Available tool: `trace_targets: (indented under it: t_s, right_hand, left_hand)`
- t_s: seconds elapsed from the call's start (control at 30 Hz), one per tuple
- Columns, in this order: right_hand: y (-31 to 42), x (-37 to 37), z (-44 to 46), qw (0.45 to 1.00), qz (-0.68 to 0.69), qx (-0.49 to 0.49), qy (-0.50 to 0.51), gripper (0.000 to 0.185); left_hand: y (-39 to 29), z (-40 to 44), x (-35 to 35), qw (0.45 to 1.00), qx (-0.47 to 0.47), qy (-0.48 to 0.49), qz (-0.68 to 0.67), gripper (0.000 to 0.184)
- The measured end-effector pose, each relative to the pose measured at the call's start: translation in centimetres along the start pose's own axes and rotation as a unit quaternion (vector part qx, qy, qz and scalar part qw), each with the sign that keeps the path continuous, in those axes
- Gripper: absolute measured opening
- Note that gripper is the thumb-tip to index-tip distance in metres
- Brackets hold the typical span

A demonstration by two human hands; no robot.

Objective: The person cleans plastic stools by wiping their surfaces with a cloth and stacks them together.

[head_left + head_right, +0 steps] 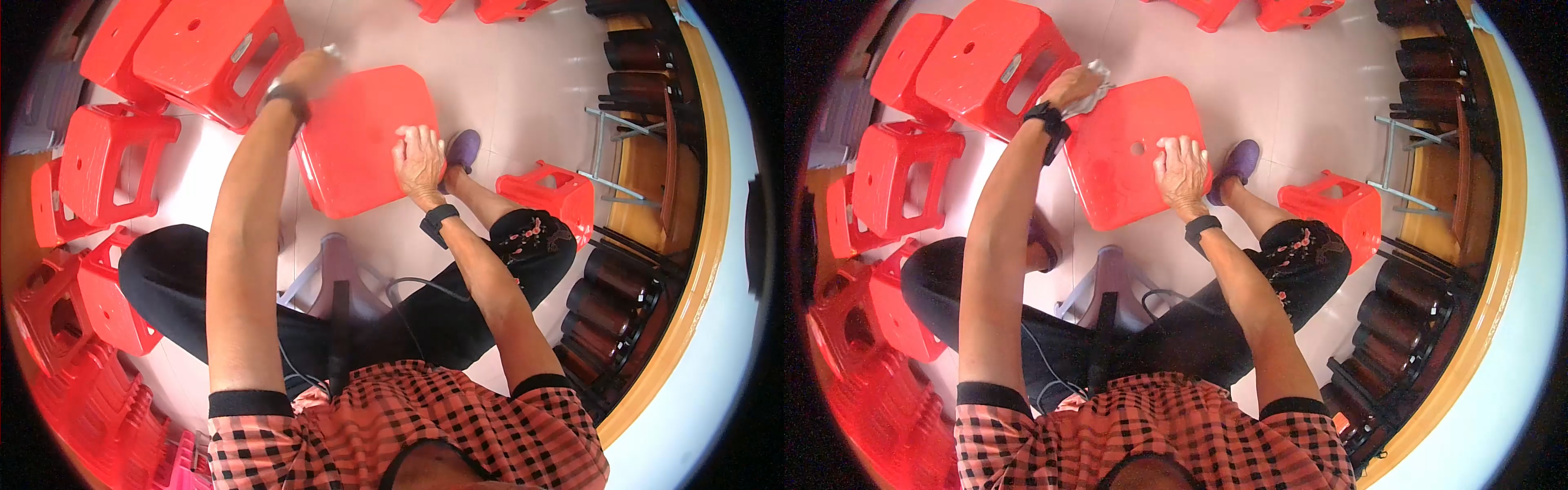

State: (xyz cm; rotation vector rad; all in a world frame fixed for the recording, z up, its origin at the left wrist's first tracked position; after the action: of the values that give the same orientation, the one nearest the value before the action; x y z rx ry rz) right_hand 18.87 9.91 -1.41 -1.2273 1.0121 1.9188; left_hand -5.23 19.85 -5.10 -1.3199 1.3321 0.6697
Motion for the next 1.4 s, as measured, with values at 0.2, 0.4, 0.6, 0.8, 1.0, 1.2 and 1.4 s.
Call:
trace_targets:
  t_s: [0.2,0.4,0.6,0.8,1.0,1.2,1.4]
  right_hand:
    - [0.2,-0.6,0.4,1.000,0.007,0.007,0.004,0.017]
    - [0.0,-0.5,0.4,1.000,0.029,0.006,-0.002,0.015]
    - [-0.1,-0.5,0.2,1.000,0.024,0.000,-0.006,0.016]
    - [-0.5,-0.2,-0.3,1.000,0.022,-0.005,-0.022,0.017]
    - [-0.5,0.0,-0.5,1.000,0.017,-0.001,-0.023,0.018]
    - [-0.2,-0.3,-0.5,0.999,0.019,-0.010,-0.030,0.017]
    - [-0.4,0.1,-0.6,1.000,0.012,-0.003,-0.023,0.016]
  left_hand:
    - [-6.7,7.6,-1.0,0.977,-0.085,-0.033,-0.194,0.048]
    - [-15.0,9.0,-1.6,0.994,-0.006,-0.100,-0.046,0.042]
    - [-8.7,4.4,-0.8,0.979,-0.072,-0.181,-0.067,0.044]
    - [2.0,-6.9,0.3,0.874,-0.163,-0.197,-0.414,0.039]
    - [0.7,-11.3,7.9,0.846,-0.178,-0.450,-0.225,0.032]
    - [-3.8,-16.3,17.9,0.856,-0.247,-0.386,-0.240,0.032]
    - [-3.8,-20.2,29.2,0.720,-0.527,-0.219,-0.395,0.039]
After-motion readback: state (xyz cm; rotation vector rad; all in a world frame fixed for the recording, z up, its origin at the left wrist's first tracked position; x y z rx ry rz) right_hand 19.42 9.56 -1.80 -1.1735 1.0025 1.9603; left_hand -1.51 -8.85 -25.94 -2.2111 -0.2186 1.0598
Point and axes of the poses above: each hand's wrist, its own z-axis towards the middle knuckle, its own x-axis out of the palm, y = z × x, the point moved 4 cm from there along z, towards the middle knuckle, and after that the axes turned 1 degree about y, right-handed, at the moved point
